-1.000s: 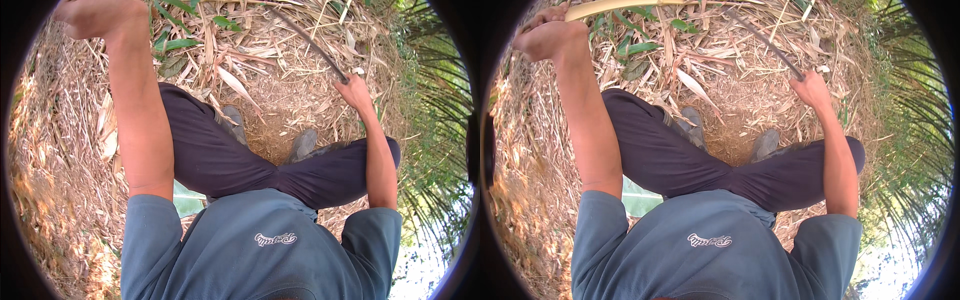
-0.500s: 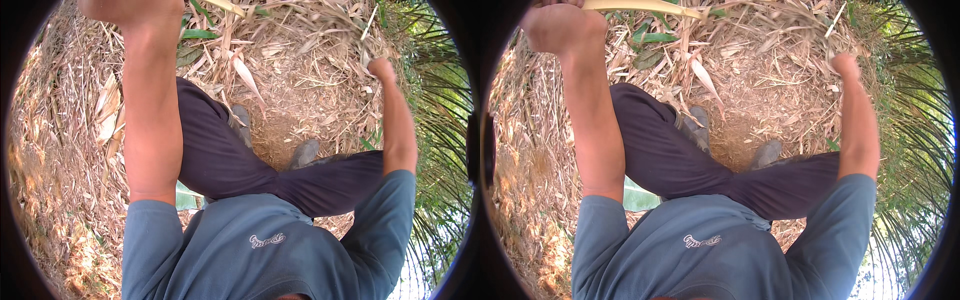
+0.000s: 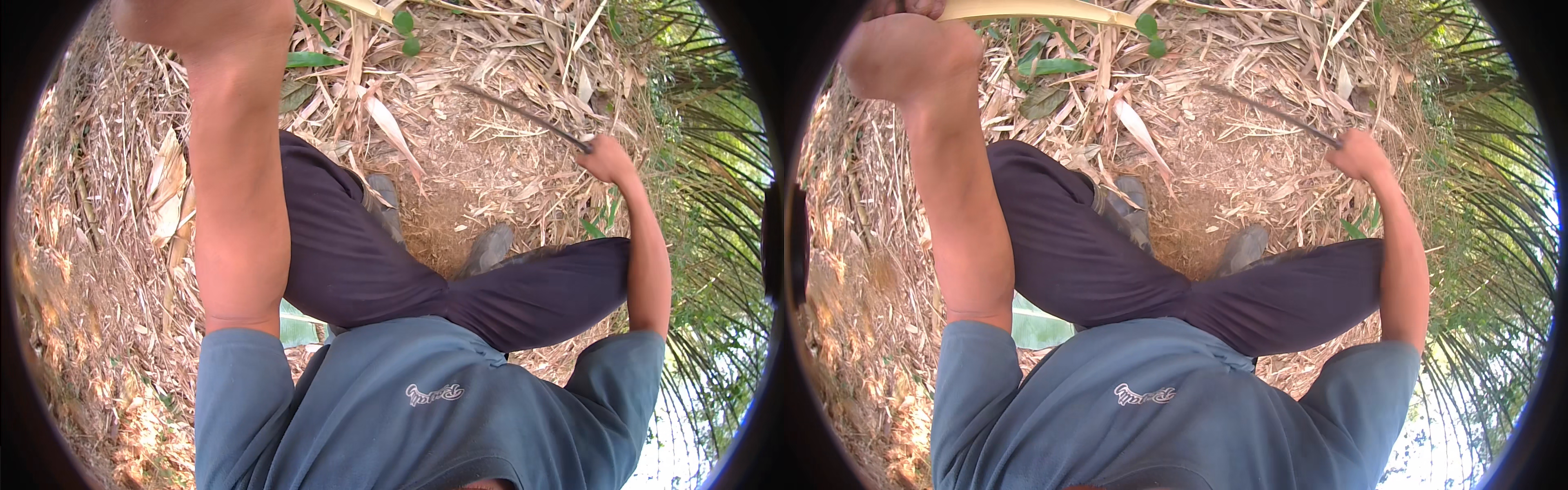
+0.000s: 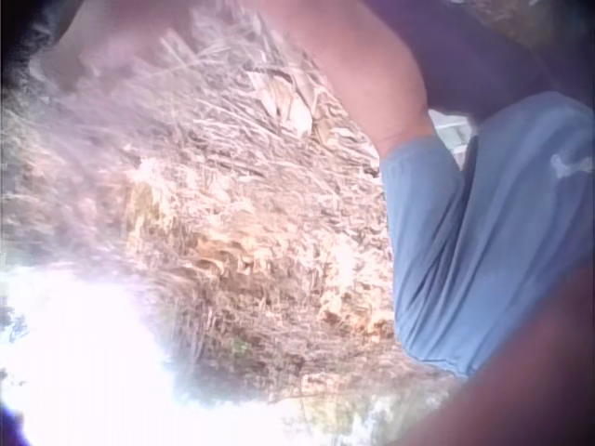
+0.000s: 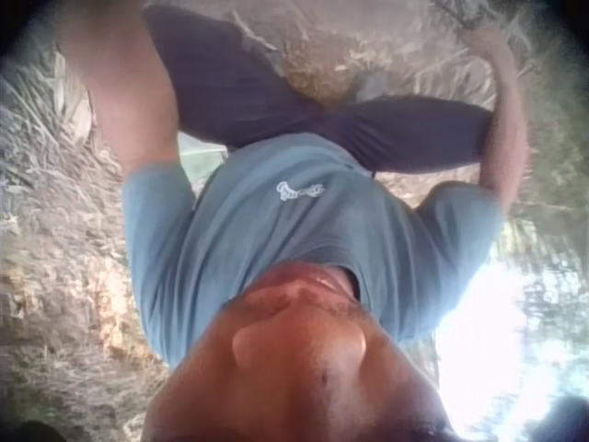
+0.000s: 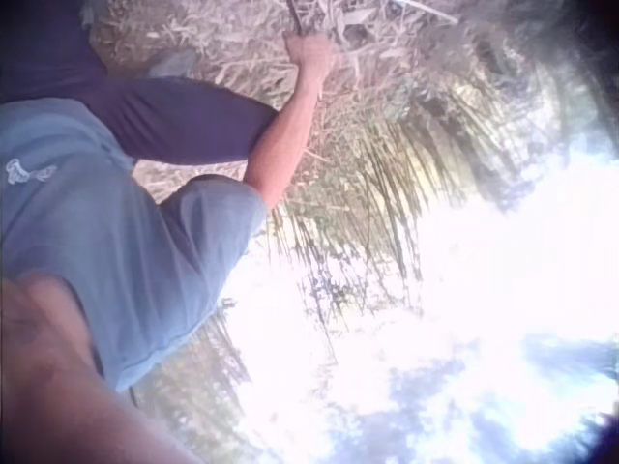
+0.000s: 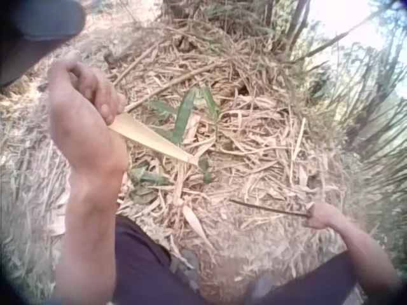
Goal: The person sits on the ground in a bamboo grove and uses a machete to split a long bamboo stalk into thin strips. They hold the stalk with one hand and repeatedly strike it with the machete to separate the layers, occasionally adjusting the position of the bamboo.
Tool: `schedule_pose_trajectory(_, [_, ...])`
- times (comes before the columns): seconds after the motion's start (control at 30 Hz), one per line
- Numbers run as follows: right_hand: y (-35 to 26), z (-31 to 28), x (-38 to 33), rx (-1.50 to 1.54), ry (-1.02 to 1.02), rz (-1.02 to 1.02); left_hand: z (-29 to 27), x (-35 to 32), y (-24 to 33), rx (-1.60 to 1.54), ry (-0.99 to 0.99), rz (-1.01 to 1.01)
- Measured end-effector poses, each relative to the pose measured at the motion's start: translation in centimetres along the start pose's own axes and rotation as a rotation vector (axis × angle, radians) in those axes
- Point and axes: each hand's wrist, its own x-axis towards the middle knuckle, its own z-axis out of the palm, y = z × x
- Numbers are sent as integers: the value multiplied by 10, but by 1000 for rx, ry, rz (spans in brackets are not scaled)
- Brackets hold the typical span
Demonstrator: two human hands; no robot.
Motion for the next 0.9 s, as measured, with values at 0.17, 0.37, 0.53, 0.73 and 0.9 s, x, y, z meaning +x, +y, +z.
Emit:
schedule_pose_trajectory(0.17, [3,49,56,2,155,128,-7,1,7,3,-9,22])
schedule_pose_trajectory(0.37, [50,14,65,59,369,389,-19,-7,17,39,-48,18])
schedule_pose_trajectory(0.53, [143,10,63,462,152,521,-8,-12,25,52,-86,-30])
schedule_pose_trajectory(0.73, [72,-3,-5,641,150,374,-8,-6,11,24,-154,-36])
schedule_pose_trajectory(0.9, [4,29,18,592,-63,161,5,-12,13,1,-145,-37])
